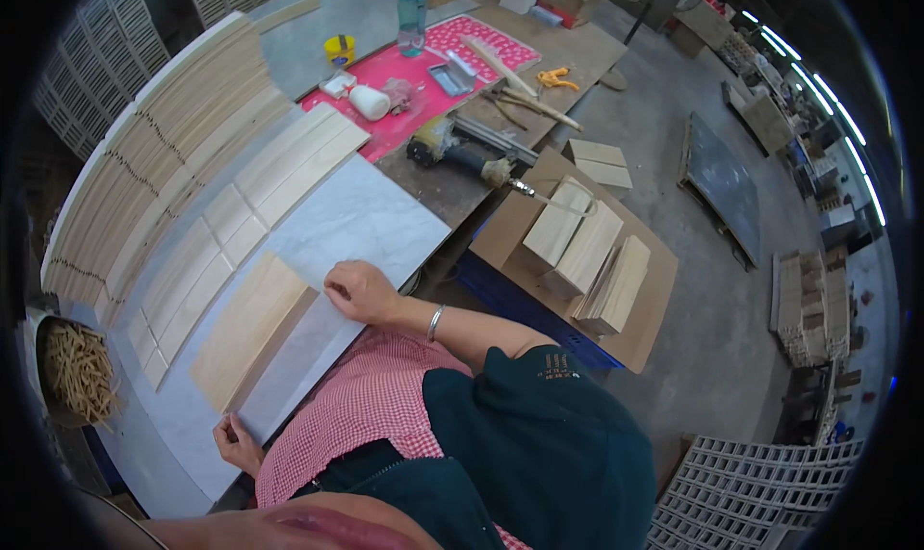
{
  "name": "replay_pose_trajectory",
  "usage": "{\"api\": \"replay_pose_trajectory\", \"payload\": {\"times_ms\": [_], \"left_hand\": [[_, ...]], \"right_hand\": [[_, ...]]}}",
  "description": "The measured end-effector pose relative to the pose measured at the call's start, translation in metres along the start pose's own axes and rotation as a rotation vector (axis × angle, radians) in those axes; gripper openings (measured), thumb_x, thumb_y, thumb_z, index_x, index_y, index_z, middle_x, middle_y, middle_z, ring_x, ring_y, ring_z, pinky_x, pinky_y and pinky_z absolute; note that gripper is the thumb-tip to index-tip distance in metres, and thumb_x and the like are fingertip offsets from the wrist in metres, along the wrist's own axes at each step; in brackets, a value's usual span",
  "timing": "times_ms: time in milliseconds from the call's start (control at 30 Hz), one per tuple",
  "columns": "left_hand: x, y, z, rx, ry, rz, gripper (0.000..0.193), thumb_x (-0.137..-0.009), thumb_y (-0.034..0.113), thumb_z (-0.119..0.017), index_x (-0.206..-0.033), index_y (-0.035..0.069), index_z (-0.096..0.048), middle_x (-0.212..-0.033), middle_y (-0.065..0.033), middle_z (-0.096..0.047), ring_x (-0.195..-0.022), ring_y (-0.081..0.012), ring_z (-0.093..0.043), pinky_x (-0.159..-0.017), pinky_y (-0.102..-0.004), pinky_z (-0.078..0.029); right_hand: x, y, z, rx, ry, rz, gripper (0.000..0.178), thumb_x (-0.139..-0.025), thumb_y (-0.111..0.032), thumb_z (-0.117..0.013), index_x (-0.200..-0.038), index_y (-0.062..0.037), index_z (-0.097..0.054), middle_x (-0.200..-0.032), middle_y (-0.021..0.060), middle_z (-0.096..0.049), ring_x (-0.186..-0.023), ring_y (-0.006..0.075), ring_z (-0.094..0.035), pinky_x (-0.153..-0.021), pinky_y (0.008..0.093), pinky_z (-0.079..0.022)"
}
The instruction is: Assemble wooden box components using glue and a pneumatic nail gun.
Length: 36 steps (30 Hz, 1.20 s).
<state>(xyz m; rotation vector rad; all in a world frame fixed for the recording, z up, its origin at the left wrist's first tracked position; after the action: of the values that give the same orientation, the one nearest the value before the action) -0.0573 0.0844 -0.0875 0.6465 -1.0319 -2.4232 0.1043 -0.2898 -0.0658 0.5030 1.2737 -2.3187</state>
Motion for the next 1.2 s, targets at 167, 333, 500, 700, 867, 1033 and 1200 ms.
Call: {"api": "replay_pose_trajectory", "payload": {"times_ms": [167,333,500,700,867,1033,1200], "left_hand": [[-0.003,-0.025,-0.008,0.012,0.027,-0.047,0.011,-0.095,0.009,-0.064,-0.091,-0.001,-0.060,-0.085,-0.0071,-0.057,-0.076,-0.0199,-0.052,-0.075,-0.0318,-0.045],[-0.003,-0.012,-0.011,-0.014,0.045,0.028,0.010,-0.094,0.007,-0.064,-0.092,0.000,-0.058,-0.083,-0.0064,-0.054,-0.073,-0.0189,-0.048,-0.071,-0.0312,-0.044],[-0.006,-0.018,-0.012,-0.048,0.064,0.034,0.010,-0.094,0.007,-0.064,-0.092,0.001,-0.056,-0.081,-0.0058,-0.053,-0.071,-0.0184,-0.046,-0.069,-0.0312,-0.044],[-0.005,-0.026,-0.011,-0.080,0.074,0.030,0.012,-0.094,0.007,-0.064,-0.089,0.002,-0.054,-0.081,-0.0052,-0.051,-0.070,-0.0180,-0.045,-0.068,-0.0314,-0.043],[-0.009,-0.040,-0.014,-0.094,0.055,-0.018,0.012,-0.097,0.012,-0.062,-0.096,0.000,-0.061,-0.081,-0.0053,-0.053,-0.071,-0.0175,-0.046,-0.068,-0.0305,-0.044],[-0.013,-0.056,-0.022,-0.076,0.153,-0.061,0.018,-0.095,0.015,-0.064,-0.084,0.008,-0.051,-0.070,-0.0001,-0.047,-0.060,-0.0125,-0.042,-0.058,-0.0282,-0.039],[-0.013,-0.041,-0.025,-0.099,0.179,-0.066,0.024,-0.095,0.017,-0.065,-0.080,0.009,-0.048,-0.068,0.0003,-0.046,-0.058,-0.0123,-0.041,-0.056,-0.0289,-0.037]], "right_hand": [[0.003,-0.001,0.003,0.019,0.034,-0.003,0.003,-0.081,-0.002,-0.065,-0.081,-0.0037,-0.063,-0.075,0.0068,-0.062,-0.067,0.0239,-0.056,-0.068,0.0321,-0.047],[0.000,0.000,0.000,0.016,0.074,0.045,0.005,-0.079,-0.002,-0.065,-0.081,-0.0047,-0.062,-0.075,0.0067,-0.061,-0.067,0.0242,-0.056,-0.070,0.0322,-0.047],[0.003,-0.003,0.004,0.005,0.078,0.038,0.006,-0.078,-0.002,-0.065,-0.081,-0.0050,-0.061,-0.075,0.0067,-0.061,-0.067,0.0246,-0.056,-0.070,0.0323,-0.047],[0.003,-0.007,0.003,0.000,0.054,0.010,0.006,-0.078,-0.002,-0.065,-0.080,-0.0050,-0.061,-0.075,0.0069,-0.061,-0.067,0.0254,-0.056,-0.070,0.0328,-0.047],[0.004,-0.001,0.000,0.010,0.058,0.028,0.006,-0.078,-0.002,-0.065,-0.081,-0.0049,-0.061,-0.076,0.0072,-0.061,-0.068,0.0258,-0.057,-0.071,0.0333,-0.047],[0.005,0.003,-0.006,0.020,0.071,0.042,0.007,-0.078,-0.002,-0.065,-0.082,-0.0052,-0.061,-0.076,0.0073,-0.061,-0.069,0.0259,-0.057,-0.071,0.0337,-0.047],[0.007,0.005,-0.003,0.038,0.053,0.045,0.007,-0.078,-0.002,-0.065,-0.083,-0.0056,-0.060,-0.077,0.0073,-0.060,-0.069,0.0259,-0.057,-0.071,0.0340,-0.046]]}}
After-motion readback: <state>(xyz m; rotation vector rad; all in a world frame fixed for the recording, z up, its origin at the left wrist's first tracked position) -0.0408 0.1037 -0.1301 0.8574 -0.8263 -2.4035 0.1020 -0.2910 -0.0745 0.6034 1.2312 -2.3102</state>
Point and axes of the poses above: each hand's wrist, its own x-axis away from the middle knuckle, its own z-axis out of the back of the hand, y = z × x, the point moved 2 cm from there along -x, towards the middle knuckle
